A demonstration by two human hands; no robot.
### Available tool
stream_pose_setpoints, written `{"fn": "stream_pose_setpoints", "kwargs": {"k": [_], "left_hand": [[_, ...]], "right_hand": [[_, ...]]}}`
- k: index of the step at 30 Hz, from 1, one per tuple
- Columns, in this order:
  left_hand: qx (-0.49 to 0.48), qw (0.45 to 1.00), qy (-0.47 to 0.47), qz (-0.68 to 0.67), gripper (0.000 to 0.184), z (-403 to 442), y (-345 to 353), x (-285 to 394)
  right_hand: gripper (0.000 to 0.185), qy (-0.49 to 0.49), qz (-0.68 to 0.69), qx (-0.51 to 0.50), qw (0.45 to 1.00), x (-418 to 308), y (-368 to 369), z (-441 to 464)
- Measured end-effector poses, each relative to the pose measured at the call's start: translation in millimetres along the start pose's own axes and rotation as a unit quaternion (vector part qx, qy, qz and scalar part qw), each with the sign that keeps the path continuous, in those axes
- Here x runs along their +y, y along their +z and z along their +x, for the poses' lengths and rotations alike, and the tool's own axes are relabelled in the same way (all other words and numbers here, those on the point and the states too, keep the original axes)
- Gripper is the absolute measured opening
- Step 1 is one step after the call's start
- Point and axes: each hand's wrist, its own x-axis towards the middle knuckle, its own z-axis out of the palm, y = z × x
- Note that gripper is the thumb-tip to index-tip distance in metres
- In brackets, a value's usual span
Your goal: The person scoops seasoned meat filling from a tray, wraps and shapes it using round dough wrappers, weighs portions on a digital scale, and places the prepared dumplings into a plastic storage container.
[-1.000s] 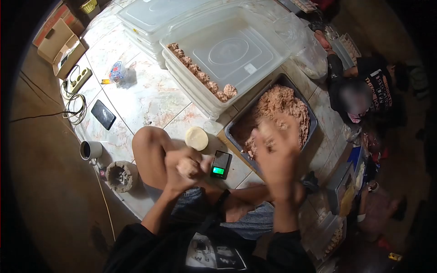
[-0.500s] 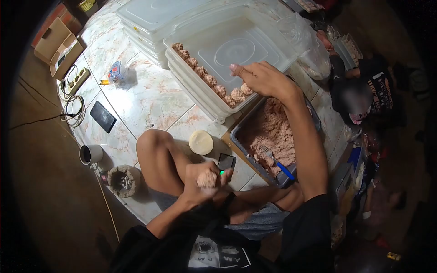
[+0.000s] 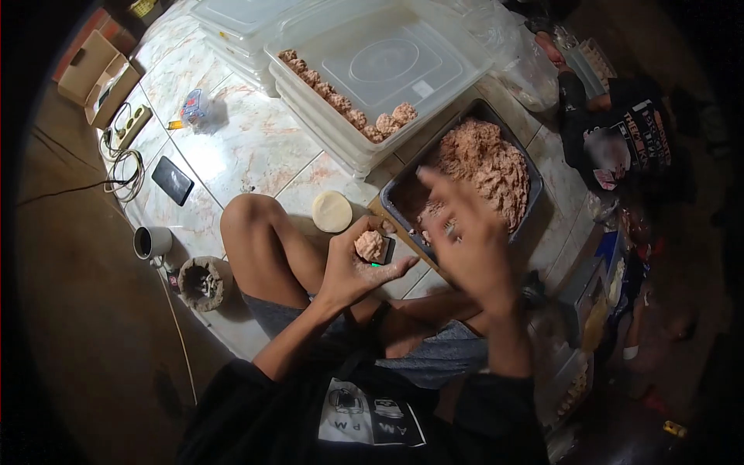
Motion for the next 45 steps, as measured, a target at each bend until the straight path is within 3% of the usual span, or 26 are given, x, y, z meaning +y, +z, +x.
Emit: {"fn": "stream_pose_setpoints", "kwargs": {"k": [2, 3, 4, 6, 8, 9, 10, 13, 16, 18, 19, 23, 26, 27, 30, 36, 40, 45], "left_hand": [[-0.018, 0.998, 0.042, 0.04, 0.076, -1, 4, 8], [-0.071, 0.995, 0.046, 0.056, 0.103, -1, 5, 7], [-0.094, 0.994, 0.039, 0.037, 0.102, -5, 11, 3], [-0.066, 0.997, 0.028, 0.018, 0.094, -13, 15, 8], [-0.011, 0.999, -0.001, 0.053, 0.086, -14, 5, 17], [0.075, 0.993, 0.015, 0.087, 0.072, -3, 0, 15], [0.134, 0.989, -0.042, 0.038, 0.054, 6, -11, 14], [0.177, 0.979, -0.023, 0.097, 0.032, 39, -38, -6], [0.156, 0.97, 0.01, 0.187, 0.03, 50, -50, -33], [0.122, 0.946, 0.01, 0.299, 0.03, 48, -58, -40], [0.12, 0.939, -0.011, 0.323, 0.029, 46, -62, -50], [0.013, 0.959, 0.046, 0.279, 0.026, 41, -51, -58], [0.018, 0.956, 0.09, 0.28, 0.016, 43, -40, -66], [0.018, 0.955, 0.086, 0.283, 0.015, 44, -39, -63], [0.046, 0.97, 0.073, 0.227, 0.021, 44, -39, -64], [0.096, 0.964, 0.059, 0.239, 0.018, 44, -41, -66], [0.102, 0.965, 0.052, 0.238, 0.017, 43, -42, -69], [0.085, 0.966, 0.073, 0.232, 0.016, 44, -36, -69]], "right_hand": [[0.087, 0.003, 0.033, -0.045, 0.998, 6, 18, -36], [0.093, -0.061, -0.003, -0.003, 0.998, 12, 27, -46], [0.086, -0.078, 0.01, 0.018, 0.997, 12, 33, -50], [0.072, -0.114, 0.033, 0.06, 0.991, 11, 45, -57], [0.055, -0.084, 0.029, 0.065, 0.994, 23, 59, -62], [0.028, -0.055, 0.009, 0.083, 0.995, 20, 65, -59], [0.028, -0.034, 0.001, 0.066, 0.997, 26, 76, -54], [0.029, 0.048, 0.017, 0.004, 0.999, 97, 145, -36], [0.034, 0.079, 0.005, -0.023, 0.997, 137, 187, -27], [0.039, -0.013, -0.138, -0.007, 0.99, 132, 186, -39], [0.039, 0.009, -0.138, -0.006, 0.99, 128, 180, -46], [0.038, 0.086, -0.045, 0.01, 0.995, 107, 144, -82], [0.037, 0.118, -0.088, -0.024, 0.989, 107, 124, -98], [0.034, 0.088, -0.11, 0.015, 0.99, 107, 121, -101], [0.031, 0.09, -0.082, 0.027, 0.992, 110, 116, -98], [0.028, -0.012, -0.095, 0.043, 0.994, 108, 133, -61], [0.034, -0.023, -0.122, 0.003, 0.992, 106, 138, -50], [0.054, -0.031, -0.167, -0.053, 0.984, 115, 156, -50]]}}
